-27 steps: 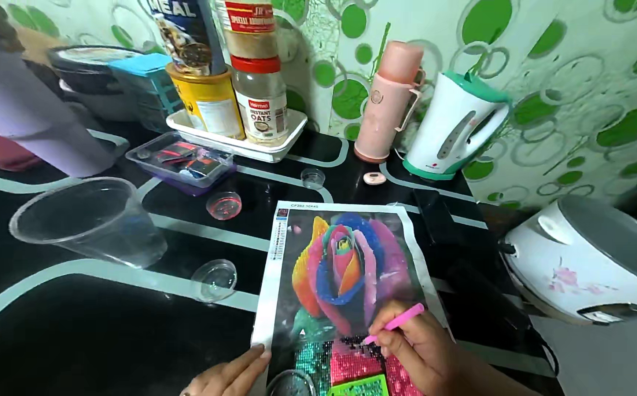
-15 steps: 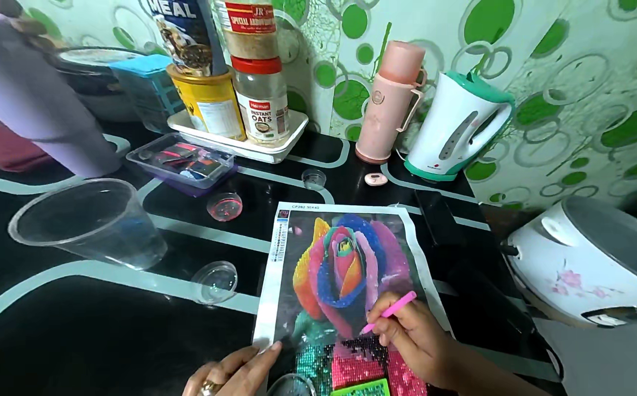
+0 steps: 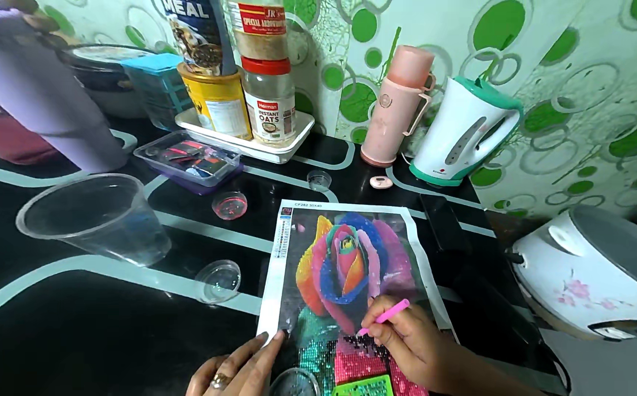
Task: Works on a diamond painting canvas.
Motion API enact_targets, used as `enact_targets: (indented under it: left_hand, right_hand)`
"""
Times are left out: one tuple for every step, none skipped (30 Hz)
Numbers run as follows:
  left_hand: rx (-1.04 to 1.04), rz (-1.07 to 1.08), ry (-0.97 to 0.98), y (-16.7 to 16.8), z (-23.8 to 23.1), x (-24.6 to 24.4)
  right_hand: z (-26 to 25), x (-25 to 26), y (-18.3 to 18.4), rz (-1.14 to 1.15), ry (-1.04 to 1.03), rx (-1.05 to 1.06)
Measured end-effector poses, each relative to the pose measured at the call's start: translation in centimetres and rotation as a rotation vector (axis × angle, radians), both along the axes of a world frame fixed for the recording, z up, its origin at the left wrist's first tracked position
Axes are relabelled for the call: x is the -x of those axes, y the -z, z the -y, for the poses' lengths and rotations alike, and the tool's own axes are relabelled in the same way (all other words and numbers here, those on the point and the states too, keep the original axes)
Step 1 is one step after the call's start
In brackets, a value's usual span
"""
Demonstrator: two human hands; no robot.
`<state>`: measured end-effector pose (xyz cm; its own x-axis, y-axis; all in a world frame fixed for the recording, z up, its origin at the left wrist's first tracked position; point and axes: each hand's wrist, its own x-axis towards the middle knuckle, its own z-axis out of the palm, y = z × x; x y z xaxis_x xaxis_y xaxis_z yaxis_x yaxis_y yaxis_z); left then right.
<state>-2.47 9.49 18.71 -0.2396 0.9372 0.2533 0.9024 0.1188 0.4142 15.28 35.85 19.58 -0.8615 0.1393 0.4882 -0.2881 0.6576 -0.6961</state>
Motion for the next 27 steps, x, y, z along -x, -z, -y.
enact_targets:
  left_hand:
    - [0.001,0.001,0.0,0.0,0.0,0.0]
    - [0.001,0.003,0.003,-0.1,-0.1,0.0]
    - [0.0,0.005,0.009,-0.1,-0.1,0.1]
    - [-0.001,0.003,0.011,-0.2,-0.1,0.1]
    - [0.003,-0.001,0.012,-0.2,-0.2,0.1]
    - [0.004,-0.006,0.011,-0.2,-0.2,0.1]
    - [0.005,-0.01,0.01,-0.2,-0.2,0.1]
    - [0.006,-0.009,0.007,-0.2,-0.2,0.1]
    - [0.01,-0.009,0.002,-0.2,-0.2,0.1]
    - [0.015,-0.007,-0.002,-0.2,-0.2,0.1]
    - [0.018,-0.005,-0.004,-0.3,-0.2,0.0]
    - [0.018,-0.006,-0.006,-0.3,-0.2,0.0]
    - [0.016,-0.006,-0.008,-0.3,-0.2,0.0]
    - [0.018,-0.005,-0.01,-0.3,-0.2,-0.1]
    - [0.022,-0.005,-0.012,-0.3,-0.2,-0.1]
    - [0.024,-0.008,-0.011,-0.3,-0.2,-0.1]
    - [0.022,-0.01,-0.01,-0.3,-0.2,-0.1]
    - [0.02,-0.01,-0.01,-0.3,-0.2,-0.1]
    - [0.021,-0.01,-0.011,-0.3,-0.2,-0.1]
    - [0.021,-0.008,-0.012,-0.3,-0.2,-0.1]
    - [0.019,-0.006,-0.013,-0.3,-0.1,-0.1]
    - [0.017,-0.004,-0.011,-0.2,-0.1,-0.1]
    - [0.014,-0.006,-0.009,-0.2,-0.1,-0.1]
    - [0.01,-0.01,-0.009,-0.2,-0.1,0.0]
    - [0.008,-0.013,-0.009,-0.2,-0.1,0.0]
    - [0.007,-0.013,-0.008,-0.2,-0.1,0.0]
    - [0.006,-0.011,-0.008,-0.2,-0.1,0.0]
  right_hand:
    - [-0.1,0.1,0.0,-0.005,-0.002,0.006]
    - [-0.2,0.3,0.0,-0.007,-0.006,0.014]
    - [-0.3,0.4,-0.1,-0.009,-0.012,0.027]
    - [-0.5,0.6,-0.1,-0.012,-0.021,0.042]
    - [-0.6,0.7,-0.2,-0.012,-0.028,0.059]
    - [-0.7,0.8,-0.2,-0.011,-0.035,0.074]
    - [-0.9,0.9,-0.3,-0.008,-0.043,0.084]
    - [-1.0,1.0,-0.3,-0.005,-0.051,0.091]
    - [-1.1,1.0,-0.3,-0.003,-0.057,0.089]
    - [-1.2,1.0,-0.2,-0.004,-0.061,0.083]
    - [-1.2,0.9,-0.1,-0.003,-0.06,0.071]
    - [-1.2,0.9,0.0,-0.005,-0.058,0.054]
    - [-1.1,0.9,0.1,-0.005,-0.056,0.034]
    - [-1.0,0.8,0.1,-0.003,-0.056,0.014]
    - [-0.9,0.8,0.1,-0.003,-0.055,-0.007]
    - [-0.9,0.8,0.1,-0.004,-0.052,-0.023]
    - [-0.8,0.8,0.1,-0.004,-0.048,-0.033]
    - [-0.8,0.8,0.1,-0.004,-0.046,-0.041]
    - [-0.8,0.8,0.1,-0.005,-0.043,-0.048]
    - [-0.8,0.8,0.1,-0.008,-0.038,-0.053]
    - [-0.8,0.8,0.2,-0.009,-0.037,-0.057]
    - [-0.7,0.8,0.2,-0.008,-0.038,-0.061]
    - [-0.7,0.8,0.1,-0.008,-0.041,-0.064]
    - [-0.7,0.8,0.2,-0.012,-0.04,-0.066]
    - [-0.7,0.8,0.2,-0.015,-0.038,-0.07]
    - [-0.7,0.8,0.2,-0.013,-0.034,-0.073]
    - [-0.6,0.8,0.2,-0.011,-0.031,-0.072]
